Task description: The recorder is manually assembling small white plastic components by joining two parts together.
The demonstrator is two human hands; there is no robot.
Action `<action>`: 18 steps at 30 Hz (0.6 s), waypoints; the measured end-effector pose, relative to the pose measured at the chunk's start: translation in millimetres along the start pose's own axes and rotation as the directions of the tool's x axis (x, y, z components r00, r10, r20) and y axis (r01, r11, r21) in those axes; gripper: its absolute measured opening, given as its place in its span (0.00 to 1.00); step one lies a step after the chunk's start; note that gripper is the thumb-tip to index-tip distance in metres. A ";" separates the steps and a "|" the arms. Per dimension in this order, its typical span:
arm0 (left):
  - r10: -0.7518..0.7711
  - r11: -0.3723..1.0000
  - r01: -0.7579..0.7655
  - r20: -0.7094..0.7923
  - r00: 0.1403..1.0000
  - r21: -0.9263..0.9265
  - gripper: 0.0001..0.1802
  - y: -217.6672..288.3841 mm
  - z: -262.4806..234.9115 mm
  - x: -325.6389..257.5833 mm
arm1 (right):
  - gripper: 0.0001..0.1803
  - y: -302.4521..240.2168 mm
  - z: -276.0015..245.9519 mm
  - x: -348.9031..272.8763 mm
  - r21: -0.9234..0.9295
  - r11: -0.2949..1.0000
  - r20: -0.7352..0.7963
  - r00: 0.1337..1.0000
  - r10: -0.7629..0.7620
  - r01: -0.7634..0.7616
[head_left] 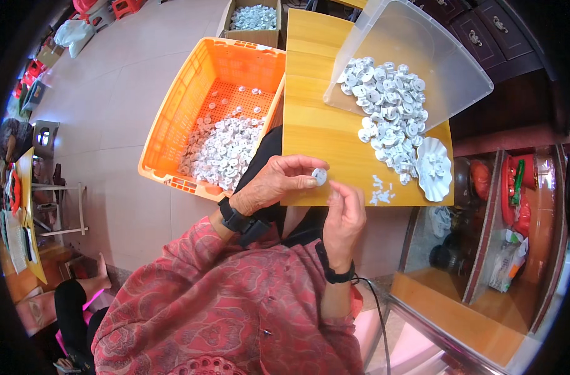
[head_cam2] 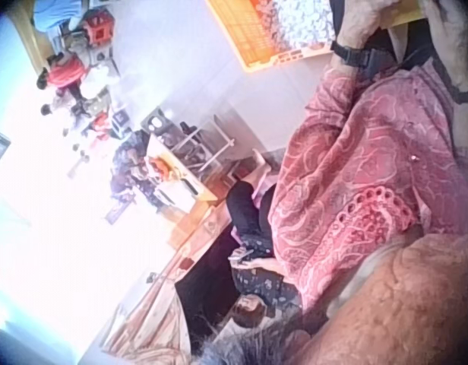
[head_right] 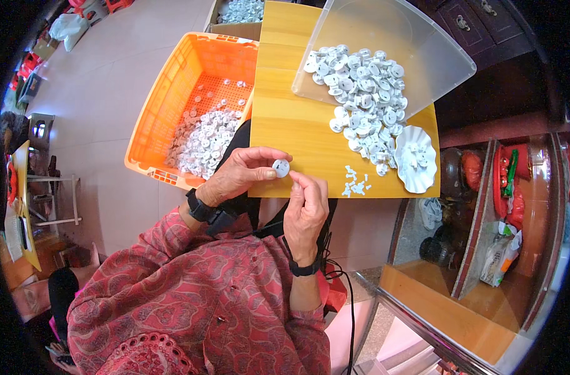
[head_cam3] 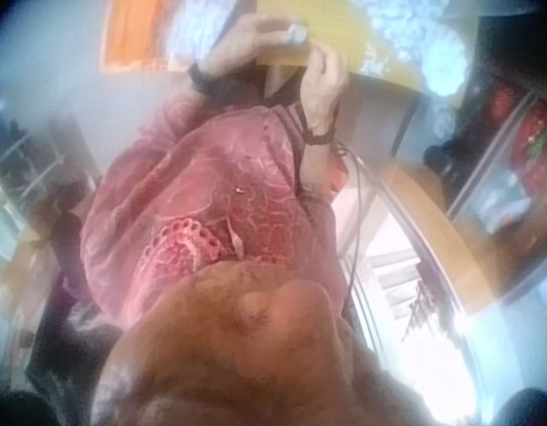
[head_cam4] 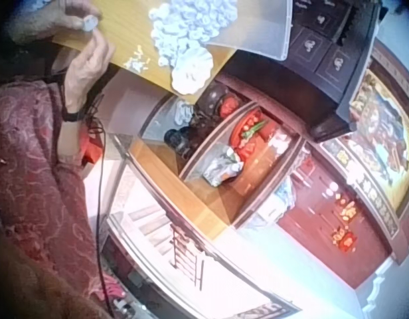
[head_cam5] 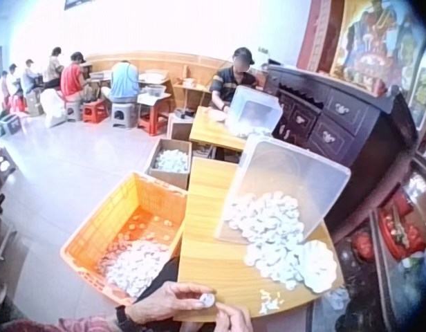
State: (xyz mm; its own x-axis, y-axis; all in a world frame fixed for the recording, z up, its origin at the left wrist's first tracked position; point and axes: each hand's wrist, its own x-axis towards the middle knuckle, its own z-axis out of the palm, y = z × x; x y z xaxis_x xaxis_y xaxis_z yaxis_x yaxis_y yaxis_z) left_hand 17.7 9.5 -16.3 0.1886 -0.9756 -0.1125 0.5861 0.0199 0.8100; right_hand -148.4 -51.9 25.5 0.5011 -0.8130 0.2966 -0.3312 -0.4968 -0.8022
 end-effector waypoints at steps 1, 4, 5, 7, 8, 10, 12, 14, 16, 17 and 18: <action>-0.001 1.000 0.001 0.000 1.000 0.000 0.20 -0.3 -0.1 -0.1 | 0.07 -0.2 1.8 1.0 0.000 1.000 0.000 1.000 0.001 -0.001; 0.002 1.000 -0.001 0.032 0.999 -0.030 0.20 -0.6 -0.5 -0.1 | 0.09 -0.6 6.6 1.7 0.035 0.999 -0.049 0.999 0.014 -0.013; 0.002 1.000 -0.002 0.031 1.000 -0.015 0.20 0.0 -0.4 -0.5 | 0.11 -0.7 7.5 1.2 0.073 0.995 -0.043 0.997 0.064 -0.061; 0.001 1.000 -0.001 0.029 1.000 0.000 0.20 0.1 -0.7 -1.1 | 0.13 -1.0 8.5 0.9 0.112 0.988 -0.034 0.993 0.114 -0.109; 0.001 1.000 -0.001 0.029 1.000 0.003 0.20 -0.3 -1.0 -1.1 | 0.15 -1.1 8.6 1.1 0.101 0.992 -0.034 0.996 0.086 -0.082; 0.000 1.000 0.000 0.029 1.000 0.007 0.20 -1.6 -1.7 -0.9 | 0.16 -2.1 8.3 1.6 0.090 0.994 -0.033 0.998 0.059 -0.056; -0.001 1.000 0.001 0.024 1.000 0.000 0.20 -2.8 -2.4 -0.5 | 0.17 -3.9 7.1 3.0 0.033 0.999 -0.018 1.000 -0.011 0.011; -0.006 1.000 0.006 0.025 1.000 -0.005 0.20 -1.7 -2.0 -0.9 | 0.17 -3.6 6.8 3.2 0.013 0.999 -0.020 0.999 -0.030 0.031; -0.011 1.000 0.011 0.026 1.000 -0.010 0.20 -0.1 -1.6 -1.2 | 0.17 -3.1 6.8 3.4 -0.007 0.999 -0.021 0.999 -0.050 0.050; -0.018 1.000 0.017 0.022 1.000 0.013 0.20 0.8 -1.7 -1.3 | 0.17 -2.8 7.1 3.7 -0.021 0.998 -0.021 0.998 -0.065 0.064; -0.025 0.999 0.024 0.018 1.000 0.036 0.20 1.3 -1.9 -1.4 | 0.17 -2.6 7.4 4.0 -0.036 0.996 -0.020 0.997 -0.080 0.079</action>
State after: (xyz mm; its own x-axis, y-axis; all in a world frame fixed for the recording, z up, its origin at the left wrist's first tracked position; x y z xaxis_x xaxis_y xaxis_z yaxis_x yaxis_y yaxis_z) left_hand 19.7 11.3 -16.2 0.1596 -0.9796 -0.1219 0.5615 -0.0115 0.8274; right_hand -139.6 -51.6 24.9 0.5101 -0.7765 0.3700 -0.3187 -0.5702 -0.7572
